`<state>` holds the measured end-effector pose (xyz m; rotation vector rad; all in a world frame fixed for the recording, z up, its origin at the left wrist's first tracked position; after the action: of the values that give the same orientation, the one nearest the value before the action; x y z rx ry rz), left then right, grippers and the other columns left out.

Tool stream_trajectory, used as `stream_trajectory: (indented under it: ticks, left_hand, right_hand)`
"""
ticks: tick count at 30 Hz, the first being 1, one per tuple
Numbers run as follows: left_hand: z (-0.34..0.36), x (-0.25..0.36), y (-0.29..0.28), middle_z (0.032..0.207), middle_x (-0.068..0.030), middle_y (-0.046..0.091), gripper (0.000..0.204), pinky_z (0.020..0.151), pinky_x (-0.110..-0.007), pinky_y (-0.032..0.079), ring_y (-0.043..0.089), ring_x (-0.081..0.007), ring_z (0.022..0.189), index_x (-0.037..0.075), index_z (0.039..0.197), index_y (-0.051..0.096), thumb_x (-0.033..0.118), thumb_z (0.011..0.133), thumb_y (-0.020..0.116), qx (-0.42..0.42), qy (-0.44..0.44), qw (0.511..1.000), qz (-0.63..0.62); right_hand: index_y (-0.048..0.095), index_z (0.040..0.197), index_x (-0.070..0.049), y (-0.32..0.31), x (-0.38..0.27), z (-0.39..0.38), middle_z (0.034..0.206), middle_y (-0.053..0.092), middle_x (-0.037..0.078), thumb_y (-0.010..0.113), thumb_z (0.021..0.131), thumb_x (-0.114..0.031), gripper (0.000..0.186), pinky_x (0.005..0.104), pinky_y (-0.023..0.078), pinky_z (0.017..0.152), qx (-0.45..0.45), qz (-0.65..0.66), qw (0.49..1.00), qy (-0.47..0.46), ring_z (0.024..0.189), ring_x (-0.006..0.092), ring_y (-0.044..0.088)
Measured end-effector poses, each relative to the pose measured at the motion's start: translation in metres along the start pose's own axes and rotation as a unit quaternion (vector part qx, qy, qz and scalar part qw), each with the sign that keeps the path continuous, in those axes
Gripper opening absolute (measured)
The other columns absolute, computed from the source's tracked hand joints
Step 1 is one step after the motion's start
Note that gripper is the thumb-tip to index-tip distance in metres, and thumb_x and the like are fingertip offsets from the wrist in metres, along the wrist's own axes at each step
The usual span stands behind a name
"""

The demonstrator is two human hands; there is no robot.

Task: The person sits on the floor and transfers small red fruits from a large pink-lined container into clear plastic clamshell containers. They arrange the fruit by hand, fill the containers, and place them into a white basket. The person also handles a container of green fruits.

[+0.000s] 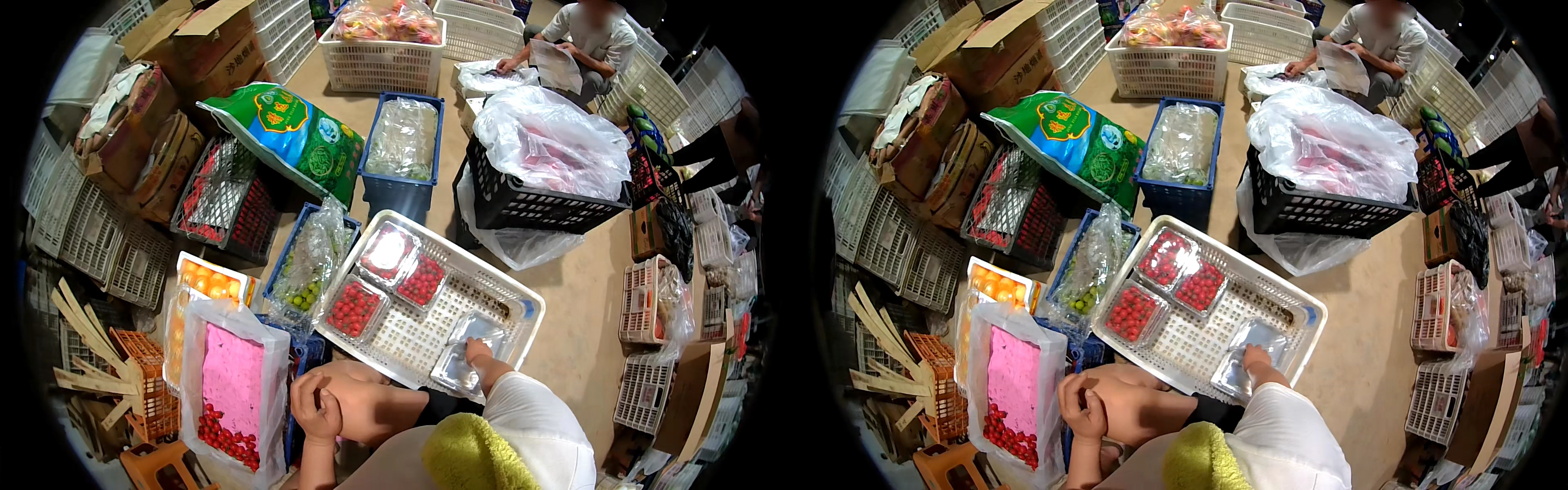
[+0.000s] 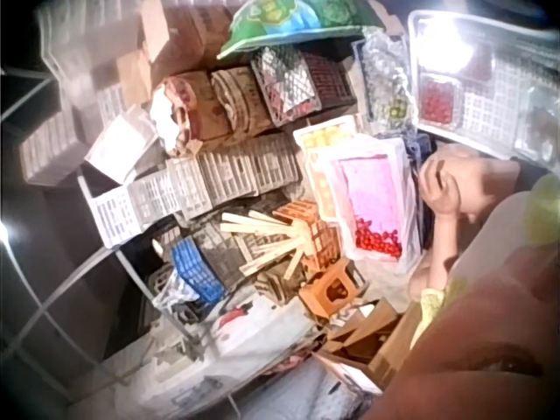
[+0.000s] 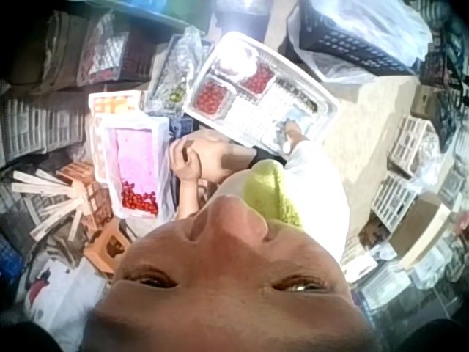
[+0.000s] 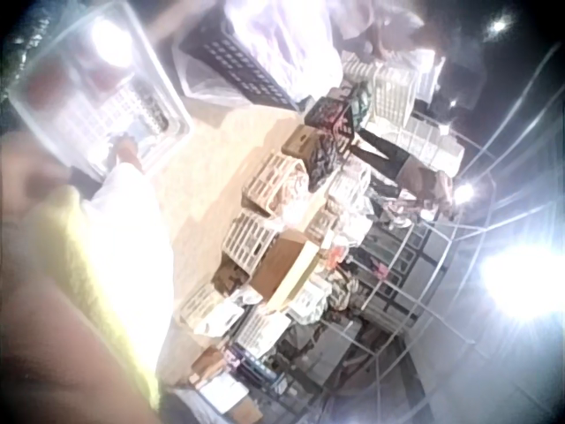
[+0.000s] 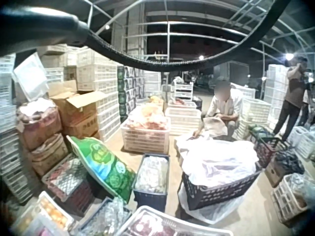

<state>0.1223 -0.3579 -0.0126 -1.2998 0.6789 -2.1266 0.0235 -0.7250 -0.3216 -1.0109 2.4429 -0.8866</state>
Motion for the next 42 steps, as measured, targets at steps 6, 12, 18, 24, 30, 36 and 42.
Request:
stream_trajectory:
  ticks: [6, 12, 18, 24, 30, 36, 42]
  left_hand:
    - [-0.005, -0.003, -0.002, 0.097, -0.0201, 0.059, 0.024, 0.078, -0.043, 0.049, 0.059, -0.0373, 0.086, 0.0, 0.101, 0.061, 0.009, 0.08, 0.054, 0.007, -0.003, 1.0, 0.007]
    - [-0.017, -0.013, -0.002, 0.109, -0.0202, 0.053, 0.029, 0.081, -0.037, 0.048, 0.056, -0.0312, 0.091, -0.002, 0.11, 0.058, 0.007, 0.083, 0.051, 0.011, -0.024, 1.0, -0.012]
    - [-0.024, -0.017, -0.004, 0.119, -0.0186, 0.046, 0.031, 0.079, -0.034, 0.05, 0.055, -0.0273, 0.094, -0.001, 0.114, 0.055, 0.008, 0.085, 0.051, 0.028, -0.005, 1.0, 0.01]
    - [-0.041, -0.03, 0.0, 0.122, -0.019, 0.043, 0.029, 0.086, -0.038, 0.052, 0.053, -0.0301, 0.104, -0.001, 0.114, 0.056, 0.006, 0.086, 0.053, 0.073, -0.069, 0.989, -0.105]
    - [-0.053, -0.023, -0.012, 0.129, -0.0185, 0.04, 0.035, 0.088, -0.033, 0.05, 0.053, -0.0261, 0.103, -0.003, 0.121, 0.053, 0.004, 0.086, 0.05, 0.061, -0.049, 0.996, -0.044]
    - [-0.054, -0.019, -0.017, 0.13, -0.0194, 0.038, 0.041, 0.088, -0.033, 0.05, 0.052, -0.0261, 0.109, -0.001, 0.123, 0.052, 0.001, 0.082, 0.048, 0.073, -0.084, 0.993, -0.027]
    - [-0.041, -0.001, -0.022, 0.117, -0.0144, 0.059, 0.019, 0.1, -0.044, 0.039, 0.048, -0.0347, 0.119, 0.004, 0.095, 0.059, 0.0, 0.077, 0.057, 0.014, -0.022, 0.999, 0.036]
  right_hand:
    - [0.053, 0.121, -0.012, -0.001, 0.0, 0.0, 0.123, 0.053, 0.018, 0.045, 0.093, -0.02, 0.03, 0.0436, 0.048, 0.092, -0.004, -0.024, 1.0, -0.005, 0.11, 0.0364, 0.057]
    - [0.053, 0.121, -0.011, 0.001, 0.001, 0.001, 0.124, 0.053, 0.018, 0.049, 0.091, -0.02, 0.032, 0.0438, 0.049, 0.092, 0.005, -0.023, 1.0, -0.011, 0.112, 0.0358, 0.057]
    - [0.056, 0.116, -0.011, 0.003, 0.008, 0.001, 0.121, 0.056, 0.015, 0.047, 0.091, -0.017, 0.027, 0.0448, 0.049, 0.091, 0.036, -0.06, 0.997, -0.028, 0.113, 0.0331, 0.056]
    - [0.057, 0.118, -0.013, 0.037, 0.035, 0.037, 0.127, 0.056, 0.014, 0.04, 0.093, -0.021, 0.032, 0.0487, 0.043, 0.098, 0.075, -0.042, 0.995, -0.054, 0.119, 0.0329, 0.052]
    - [0.063, 0.11, -0.018, 0.007, 0.031, -0.005, 0.111, 0.061, 0.011, 0.052, 0.088, -0.017, 0.025, 0.0427, 0.05, 0.086, 0.117, -0.009, 0.989, -0.094, 0.103, 0.0322, 0.06]
    - [0.06, 0.114, -0.012, -0.025, 0.022, -0.031, 0.112, 0.059, 0.016, 0.056, 0.086, -0.016, 0.029, 0.0433, 0.048, 0.088, 0.181, 0.027, 0.974, -0.133, 0.102, 0.0335, 0.058]
    - [0.055, 0.123, -0.002, -0.094, -0.004, -0.038, 0.11, 0.059, 0.015, 0.056, 0.09, -0.012, 0.034, 0.0356, 0.047, 0.086, 0.318, 0.28, 0.85, -0.313, 0.098, 0.0262, 0.059]
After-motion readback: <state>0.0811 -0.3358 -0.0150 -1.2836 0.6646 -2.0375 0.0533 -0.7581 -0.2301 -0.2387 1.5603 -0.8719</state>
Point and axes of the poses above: each hand's wrist, its own z-axis towards the middle knuckle, its own y-axis out of the palm, x = y × z, the point moved 2 cm from there along z, towards the middle knuckle
